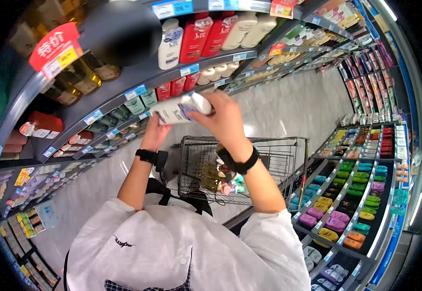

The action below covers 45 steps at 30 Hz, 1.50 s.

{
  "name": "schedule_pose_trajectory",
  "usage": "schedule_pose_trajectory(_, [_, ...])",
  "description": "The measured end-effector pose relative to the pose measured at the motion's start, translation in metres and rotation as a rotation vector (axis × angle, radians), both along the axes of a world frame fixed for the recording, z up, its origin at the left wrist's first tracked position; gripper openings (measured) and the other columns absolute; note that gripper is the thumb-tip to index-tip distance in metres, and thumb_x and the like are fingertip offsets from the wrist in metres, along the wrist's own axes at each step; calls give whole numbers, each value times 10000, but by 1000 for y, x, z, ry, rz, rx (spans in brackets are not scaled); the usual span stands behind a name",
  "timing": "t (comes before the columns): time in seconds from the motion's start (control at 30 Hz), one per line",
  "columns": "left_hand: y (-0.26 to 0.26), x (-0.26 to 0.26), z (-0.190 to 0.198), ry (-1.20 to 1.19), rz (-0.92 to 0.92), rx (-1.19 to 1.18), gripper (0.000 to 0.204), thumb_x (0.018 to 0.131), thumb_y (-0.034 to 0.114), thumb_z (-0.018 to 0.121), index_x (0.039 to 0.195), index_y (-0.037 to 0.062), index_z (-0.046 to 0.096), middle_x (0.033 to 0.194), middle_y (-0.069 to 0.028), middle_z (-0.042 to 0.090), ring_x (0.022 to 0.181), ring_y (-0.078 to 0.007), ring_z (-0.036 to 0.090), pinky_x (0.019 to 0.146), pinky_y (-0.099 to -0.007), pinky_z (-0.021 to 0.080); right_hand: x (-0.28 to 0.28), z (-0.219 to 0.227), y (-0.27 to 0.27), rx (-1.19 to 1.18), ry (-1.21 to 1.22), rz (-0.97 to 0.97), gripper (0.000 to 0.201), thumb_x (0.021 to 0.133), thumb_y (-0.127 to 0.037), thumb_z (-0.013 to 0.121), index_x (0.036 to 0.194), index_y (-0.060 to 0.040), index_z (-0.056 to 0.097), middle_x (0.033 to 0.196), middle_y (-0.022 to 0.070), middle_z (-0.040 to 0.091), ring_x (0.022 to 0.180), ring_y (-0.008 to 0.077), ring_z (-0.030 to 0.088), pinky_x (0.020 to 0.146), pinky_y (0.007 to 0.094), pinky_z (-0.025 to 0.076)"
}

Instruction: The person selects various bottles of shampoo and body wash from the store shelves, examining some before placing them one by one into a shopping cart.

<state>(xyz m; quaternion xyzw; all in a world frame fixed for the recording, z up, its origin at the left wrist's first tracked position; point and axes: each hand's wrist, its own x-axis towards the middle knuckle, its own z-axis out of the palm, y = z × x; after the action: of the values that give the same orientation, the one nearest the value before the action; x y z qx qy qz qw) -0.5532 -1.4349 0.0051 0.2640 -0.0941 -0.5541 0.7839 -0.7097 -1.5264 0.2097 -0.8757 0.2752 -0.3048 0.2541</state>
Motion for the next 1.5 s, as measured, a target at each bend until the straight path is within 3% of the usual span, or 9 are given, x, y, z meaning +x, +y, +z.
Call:
schedule_pose_trajectory(0.13, [10, -50, -57, -32, -302, 288, 376, 955, 382, 493, 1126, 52, 547, 1005, -32, 636, 827, -132, 629, 683, -258, 525, -77, -74, 1, 272, 72, -121, 362, 683, -174, 788, 958, 2, 634, 813, 154, 614, 689, 300, 609, 608, 347, 484])
schedule_pose_trajectory(0.33, [6, -154, -134, -69, -556, 547, 447, 906, 492, 533, 1145, 115, 539, 1029, -17, 597, 855, -121, 598, 741, -281, 523, -175, -158, 19, 560, 99, -358, 328, 703, -178, 763, 916, 15, 605, 711, 136, 593, 605, 244, 573, 562, 323, 453])
schedule_pose_trajectory(0.47, [-9, -211, -204, -176, -582, 815, 491, 922, 463, 508, 1221, 74, 506, 1056, -39, 592, 939, -148, 579, 823, -334, 503, -205, -247, 10, 619, 229, -494, 329, 699, -189, 762, 826, 25, 547, 756, 184, 575, 683, 348, 570, 605, 385, 447])
schedule_pose_trajectory(0.57, [-18, -230, -275, -641, -613, 757, 519, 946, 421, 407, 1329, 71, 446, 1263, -100, 535, 1144, -244, 499, 951, -371, 375, -209, -323, -7, 559, 236, -509, 342, 693, -196, 747, 876, 19, 553, 814, 196, 585, 779, 389, 572, 667, 432, 449])
schedule_pose_trajectory(0.9, [-56, -243, -268, -750, -838, 846, 532, 940, 428, 369, 1287, 44, 490, 1285, -157, 517, 1138, -315, 500, 955, -360, 375, -209, -457, -21, 489, 537, -487, 341, 719, -127, 674, 1014, 6, 567, 999, 221, 591, 899, 407, 578, 759, 462, 484])
schedule_pose_trajectory(1.17, [-1, -195, -235, -529, -720, 671, 372, 957, 367, 431, 1169, 100, 580, 1148, -16, 596, 1070, -150, 548, 824, -323, 438, -229, -460, -11, 764, 458, -380, 597, 735, -123, 623, 1273, 17, 406, 1187, 252, 514, 1094, 417, 497, 912, 440, 427])
schedule_pose_trajectory(1.23, [10, -175, -197, -492, -687, 607, 337, 960, 333, 441, 1137, 91, 593, 1063, -15, 624, 959, -127, 571, 765, -295, 451, -223, -408, 1, 839, 416, -443, 584, 764, -148, 588, 1302, -18, 401, 1107, 260, 557, 1031, 436, 520, 865, 485, 432])
schedule_pose_trajectory(1.37, [42, -151, -158, -469, -690, 474, 311, 970, 296, 439, 1126, 79, 598, 1029, -14, 650, 893, -107, 602, 727, -262, 465, -238, -335, 53, 658, 409, -468, 273, 800, -264, 609, 981, -59, 610, 868, 219, 639, 808, 404, 606, 655, 464, 469])
schedule_pose_trajectory(1.5, [67, -124, -122, -495, -803, 417, 341, 977, 315, 421, 1159, 81, 588, 1059, -3, 652, 903, -101, 605, 730, -254, 458, -298, -317, 136, 782, 542, -695, 291, 772, -260, 612, 981, -66, 669, 876, 186, 666, 850, 362, 632, 740, 421, 499])
